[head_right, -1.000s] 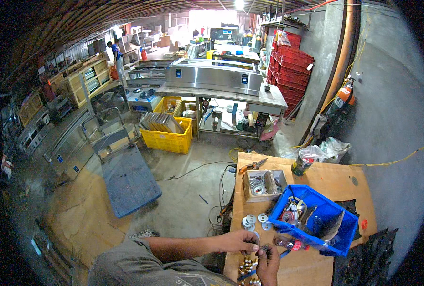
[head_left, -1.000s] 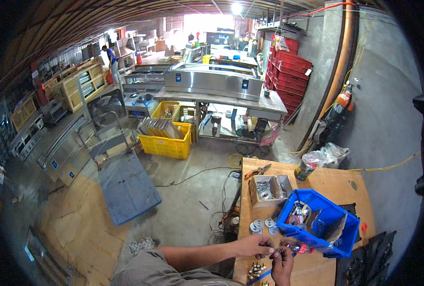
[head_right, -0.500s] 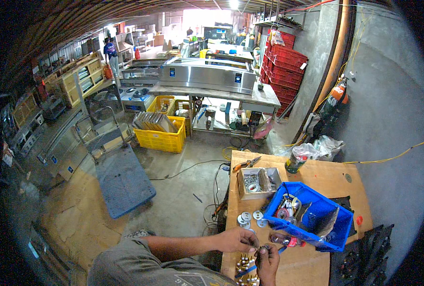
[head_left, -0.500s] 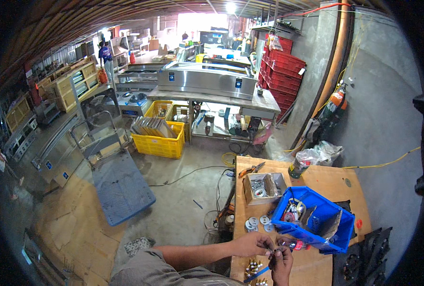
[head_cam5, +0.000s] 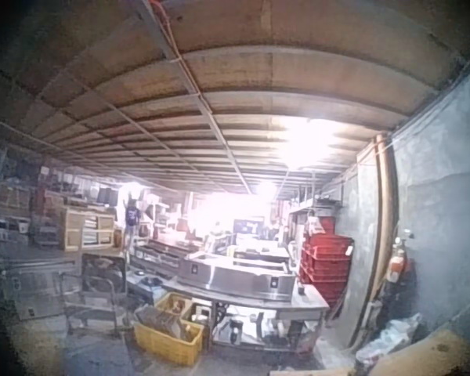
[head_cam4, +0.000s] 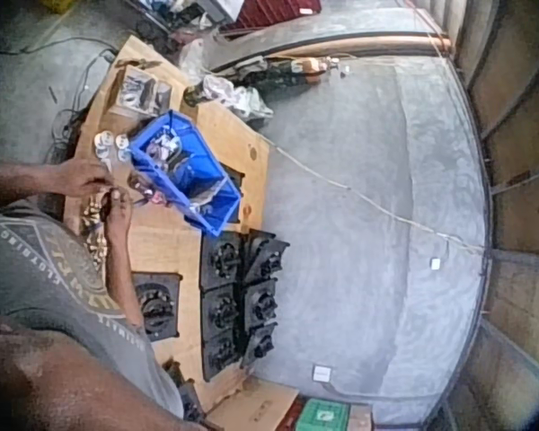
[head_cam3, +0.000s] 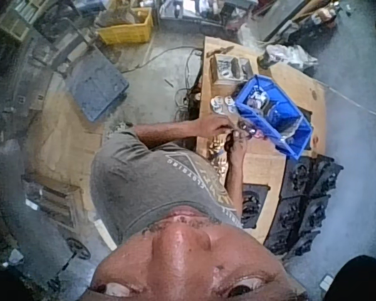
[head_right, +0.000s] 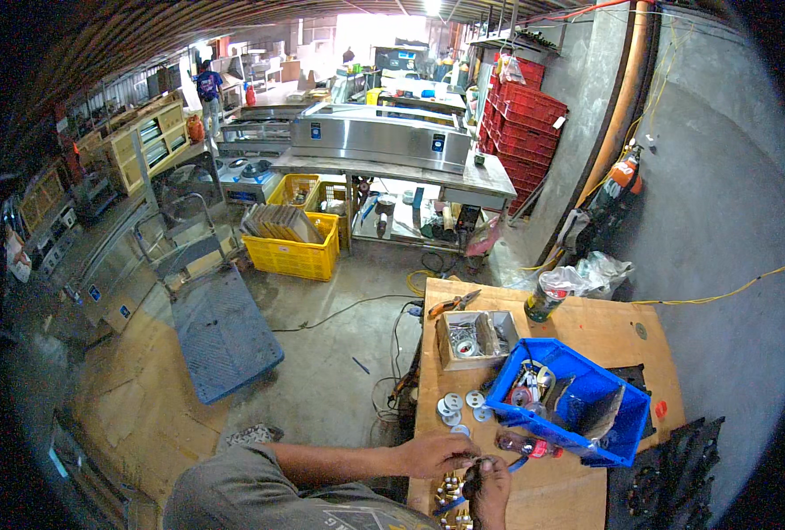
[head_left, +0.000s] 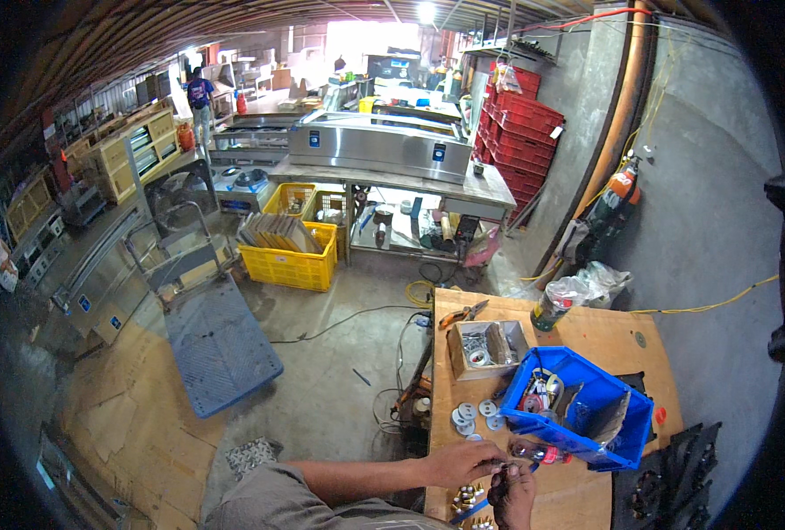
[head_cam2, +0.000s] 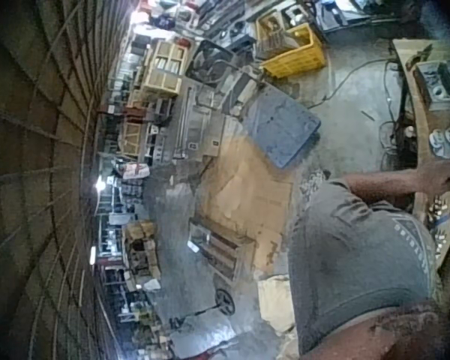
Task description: The person assembles small white cylindrical components into black square fan housings on a wooden workbench. They pick up components, insert them into slots, and occasionally use pliers to adjust parts. Completed units are stacked on the table.
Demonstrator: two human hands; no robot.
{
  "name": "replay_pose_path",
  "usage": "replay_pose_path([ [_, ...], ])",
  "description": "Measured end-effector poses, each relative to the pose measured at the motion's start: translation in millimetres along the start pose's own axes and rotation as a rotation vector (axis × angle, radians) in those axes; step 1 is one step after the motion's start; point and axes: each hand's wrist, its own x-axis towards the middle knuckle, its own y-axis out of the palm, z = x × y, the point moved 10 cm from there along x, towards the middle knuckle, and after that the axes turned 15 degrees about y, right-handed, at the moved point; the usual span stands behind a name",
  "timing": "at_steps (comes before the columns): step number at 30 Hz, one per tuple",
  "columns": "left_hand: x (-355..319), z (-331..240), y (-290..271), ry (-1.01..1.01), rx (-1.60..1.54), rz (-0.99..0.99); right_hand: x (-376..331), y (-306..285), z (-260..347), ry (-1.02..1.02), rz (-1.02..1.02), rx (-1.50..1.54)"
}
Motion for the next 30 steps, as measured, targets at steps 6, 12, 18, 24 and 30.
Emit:
replay_pose_path([
  [6,-2,9,-1,-0.13,-0.128,-0.034,-6,4,-11,0.143,0.05,0.132],
  [12,-9,29,6,-0.335,-0.461,-0.076,-5,8,-10,0.195,0.101,0.06],
  [18,13,-21,-11,-0.103,-0.142,0.039,-16,12,0,0.194,0.094,0.127],
  [24,18,-17,-6,-0.165,-0.195,0.123,-17,4,-9,0.236,0.046,0.182],
  [30,7,8,1,-0.387,-0.451,0.011,-16,6,-6,0.233,0.065,0.193],
])
